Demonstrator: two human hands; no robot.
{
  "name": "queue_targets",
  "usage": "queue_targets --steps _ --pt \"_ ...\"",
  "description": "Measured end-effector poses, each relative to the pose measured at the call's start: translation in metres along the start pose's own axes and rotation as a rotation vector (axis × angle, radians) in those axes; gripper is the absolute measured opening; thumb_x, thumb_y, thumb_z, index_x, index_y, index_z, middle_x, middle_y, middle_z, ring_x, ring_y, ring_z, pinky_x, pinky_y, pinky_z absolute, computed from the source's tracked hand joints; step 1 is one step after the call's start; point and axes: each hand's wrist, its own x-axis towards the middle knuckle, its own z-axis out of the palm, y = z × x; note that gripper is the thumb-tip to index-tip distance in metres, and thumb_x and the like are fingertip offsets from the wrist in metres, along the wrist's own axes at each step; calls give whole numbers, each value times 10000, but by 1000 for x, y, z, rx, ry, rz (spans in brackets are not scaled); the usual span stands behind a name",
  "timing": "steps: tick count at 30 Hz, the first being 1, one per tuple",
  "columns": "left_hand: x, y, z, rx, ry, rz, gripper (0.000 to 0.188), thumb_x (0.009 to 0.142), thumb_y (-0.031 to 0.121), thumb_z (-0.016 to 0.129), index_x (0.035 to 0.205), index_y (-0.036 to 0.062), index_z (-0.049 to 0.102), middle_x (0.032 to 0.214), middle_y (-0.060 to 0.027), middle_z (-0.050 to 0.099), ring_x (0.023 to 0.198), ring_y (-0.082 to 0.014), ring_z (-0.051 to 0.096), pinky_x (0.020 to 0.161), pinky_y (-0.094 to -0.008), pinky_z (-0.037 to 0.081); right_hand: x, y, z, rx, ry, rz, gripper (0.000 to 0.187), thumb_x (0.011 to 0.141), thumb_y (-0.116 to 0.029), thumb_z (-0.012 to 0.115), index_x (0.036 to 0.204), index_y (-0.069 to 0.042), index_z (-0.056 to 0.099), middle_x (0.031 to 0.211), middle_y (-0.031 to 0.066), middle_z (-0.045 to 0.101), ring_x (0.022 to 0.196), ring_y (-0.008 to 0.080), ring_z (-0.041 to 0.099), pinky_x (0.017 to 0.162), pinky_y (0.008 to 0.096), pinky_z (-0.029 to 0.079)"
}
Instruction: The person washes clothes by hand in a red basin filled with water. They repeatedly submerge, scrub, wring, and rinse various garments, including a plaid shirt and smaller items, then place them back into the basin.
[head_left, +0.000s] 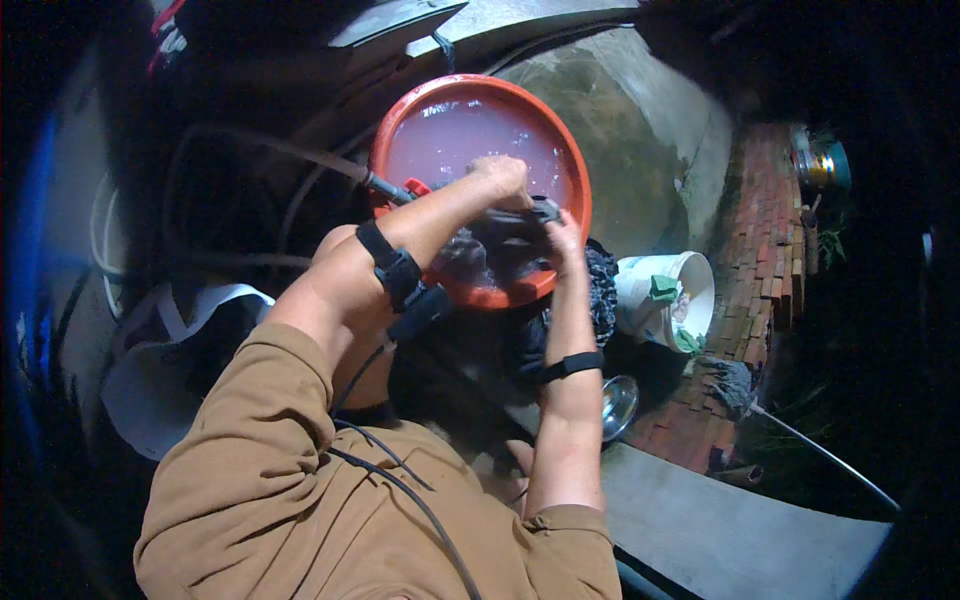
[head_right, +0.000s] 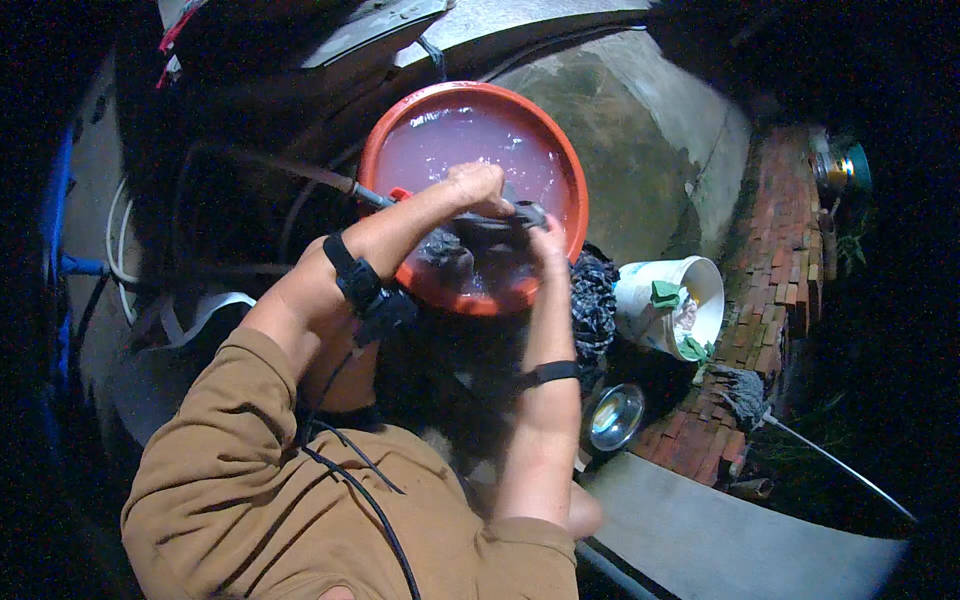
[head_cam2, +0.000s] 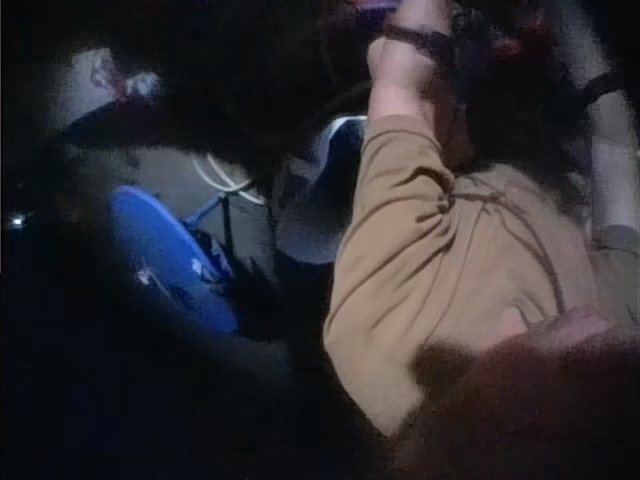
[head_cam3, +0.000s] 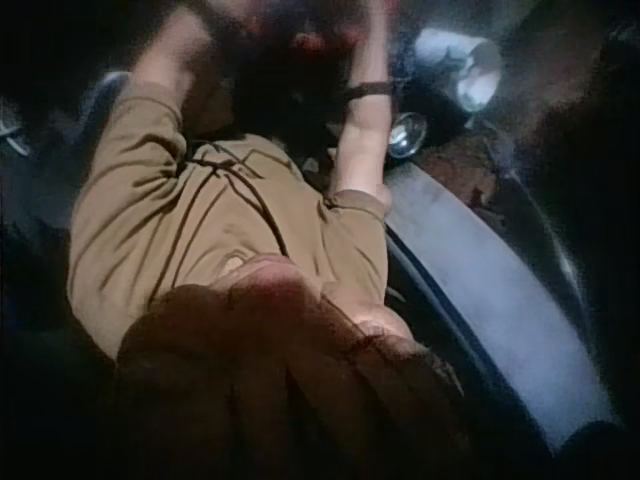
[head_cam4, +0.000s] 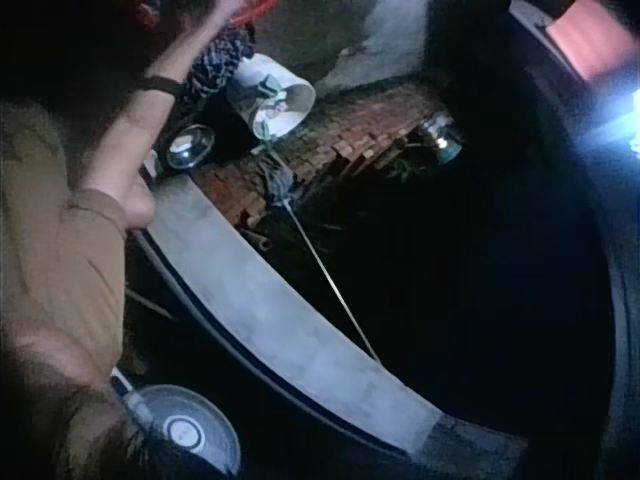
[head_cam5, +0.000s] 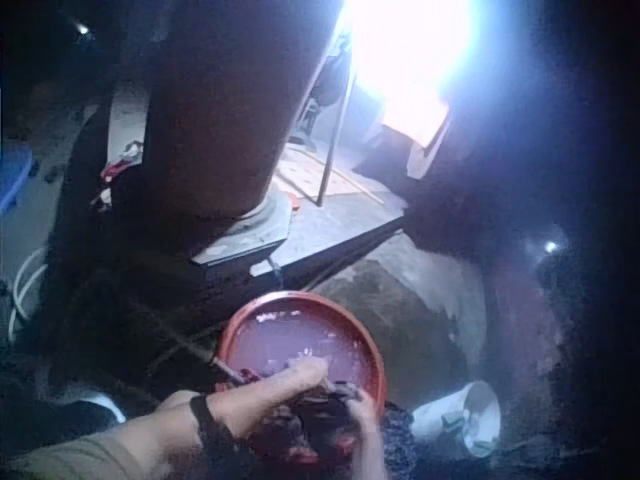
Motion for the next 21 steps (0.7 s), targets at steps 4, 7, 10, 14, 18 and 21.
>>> queue_targets --steps 4,7,10,14,18,21 --pt "10 -27 -6 -105 -24 -4 441 717 457 689 937 77 735 987 -147 703 933 -304 669 817 -424 525 10 -123 -73 255 -240 -165 177 795 -125 638 970 -122 669 875 24 648 789 195 607 690 380 519" --pt "16 -38 -1 -103 -20 -26 503 702 450 732 1037 76 707 1038 -154 692 1003 -303 651 859 -418 515 -8 -234 -114 354 -39 -278 199 739 -212 721 879 -88 652 864 88 662 808 236 631 679 395 546" --pt "23 -39 4 -90 -155 -71 631 683 461 764 1176 84 650 1159 -157 653 1099 -314 614 914 -421 498 -34 -344 -139 278 -123 -459 326 779 -198 708 1051 -36 631 929 89 668 820 252 636 706 402 548" --pt "28 -33 9 -133 -98 -41 832 653 466 783 1338 79 513 1298 -156 570 1201 -306 545 1000 -425 443 -66 -437 -163 181 -111 -586 318 787 -188 693 1060 -37 632 926 81 668 807 234 635 683 374 540" --pt "32 -24 14 -255 95 12 972 605 471 835 1403 95 427 1319 -174 547 1217 -367 523 994 -488 444 -84 -476 -183 135 -62 -632 310 795 -179 677 1068 -39 634 924 73 667 795 216 634 660 346 531" --pt "35 -14 16 -487 366 184 1246 533 532 839 1506 155 157 1416 -248 370 1285 -439 394 1084 -504 337 -93 -473 -199 120 -26 -610 305 801 -171 666 1074 -40 636 922 67 667 786 202 633 643 325 524"
